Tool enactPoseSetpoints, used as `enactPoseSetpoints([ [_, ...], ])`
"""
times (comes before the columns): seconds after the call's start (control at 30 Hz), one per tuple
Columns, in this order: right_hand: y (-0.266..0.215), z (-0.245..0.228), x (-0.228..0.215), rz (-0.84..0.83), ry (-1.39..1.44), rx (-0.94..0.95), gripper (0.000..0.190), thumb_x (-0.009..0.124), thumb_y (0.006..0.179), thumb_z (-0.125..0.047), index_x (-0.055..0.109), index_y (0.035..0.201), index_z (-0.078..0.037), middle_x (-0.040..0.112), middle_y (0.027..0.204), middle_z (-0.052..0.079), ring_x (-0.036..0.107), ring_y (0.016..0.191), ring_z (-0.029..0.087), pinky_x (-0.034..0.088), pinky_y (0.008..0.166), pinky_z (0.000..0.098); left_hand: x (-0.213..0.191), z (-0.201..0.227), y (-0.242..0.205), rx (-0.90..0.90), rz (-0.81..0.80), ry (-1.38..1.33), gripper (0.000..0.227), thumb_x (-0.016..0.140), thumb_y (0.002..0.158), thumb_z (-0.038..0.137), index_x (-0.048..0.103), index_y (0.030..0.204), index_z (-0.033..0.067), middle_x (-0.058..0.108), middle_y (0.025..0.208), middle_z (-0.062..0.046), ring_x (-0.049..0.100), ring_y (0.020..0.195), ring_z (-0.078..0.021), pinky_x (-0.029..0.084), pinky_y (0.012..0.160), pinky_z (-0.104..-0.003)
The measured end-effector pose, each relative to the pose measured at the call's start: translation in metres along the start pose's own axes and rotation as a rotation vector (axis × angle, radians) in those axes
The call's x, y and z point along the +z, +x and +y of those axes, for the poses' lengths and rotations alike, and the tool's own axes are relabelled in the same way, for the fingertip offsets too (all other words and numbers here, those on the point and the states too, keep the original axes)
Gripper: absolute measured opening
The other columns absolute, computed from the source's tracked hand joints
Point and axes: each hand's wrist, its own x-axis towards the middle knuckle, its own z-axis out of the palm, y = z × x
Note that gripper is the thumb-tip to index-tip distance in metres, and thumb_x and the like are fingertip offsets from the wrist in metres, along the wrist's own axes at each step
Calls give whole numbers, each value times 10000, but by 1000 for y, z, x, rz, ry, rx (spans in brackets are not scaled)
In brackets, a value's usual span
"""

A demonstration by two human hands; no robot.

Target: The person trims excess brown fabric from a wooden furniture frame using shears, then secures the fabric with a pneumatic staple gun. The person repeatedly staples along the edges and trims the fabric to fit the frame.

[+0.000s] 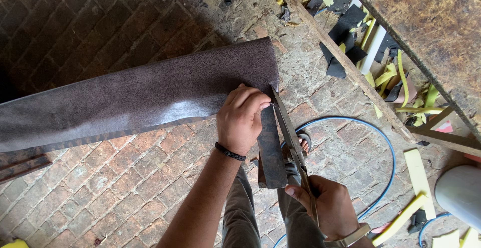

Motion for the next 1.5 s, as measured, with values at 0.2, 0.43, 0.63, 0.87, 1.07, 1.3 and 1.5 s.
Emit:
enactPoseSetpoints([
  [0.2,3,30,-26,228,-249,-410,406,847,744,-514,711,691,-134,611,421,0,530,295,108,407,308,330,0,-16,42,-125,-141,39,61,755,956,141,702,942,168,757,934,3,719,820,-152,589,707,-290],
  [0.43,83,16,-110,627,-751,-906,357,775,897,-426,749,863,-72,630,676,49,508,481,119,346,425,276,-15,-37,95,-145,-355,-285,116,780,890,95,735,993,125,766,926,-34,753,847,-172,591,734,-320],
  [0.63,123,-10,-133,851,-1076,-1055,434,708,938,-483,772,790,-80,604,608,26,376,417,98,312,407,280,-25,-37,98,-106,-355,-398,147,808,849,96,733,975,108,760,902,-31,743,815,-159,601,724,-303],
  [0.87,160,-7,-155,827,-1151,-1089,342,616,1048,-343,713,832,-96,595,707,42,426,512,115,355,465,266,-20,-45,103,-105,-429,-443,120,790,875,83,739,979,115,782,908,-4,768,818,-126,612,713,-285],
  [1.07,225,13,-178,556,-895,-1224,264,564,1042,-267,689,959,-50,601,820,72,519,619,156,463,568,264,-12,-57,101,-86,-461,-509,97,758,904,79,722,985,115,785,944,11,771,863,-97,643,746,-251],
  [1.3,244,30,-183,529,-1061,-1089,378,766,877,-451,760,911,-74,620,704,90,505,478,208,454,470,341,-10,-67,99,-204,-474,-518,108,777,901,82,716,990,94,792,943,-5,775,843,-101,636,726,-258],
  [1.5,240,26,-185,374,-945,-1256,428,694,887,-482,721,958,-61,625,775,100,586,619,203,532,575,308,-4,-70,98,-240,-449,-637,140,771,906,67,718,1034,83,791,976,-17,775,893,-97,647,776,-258],
])
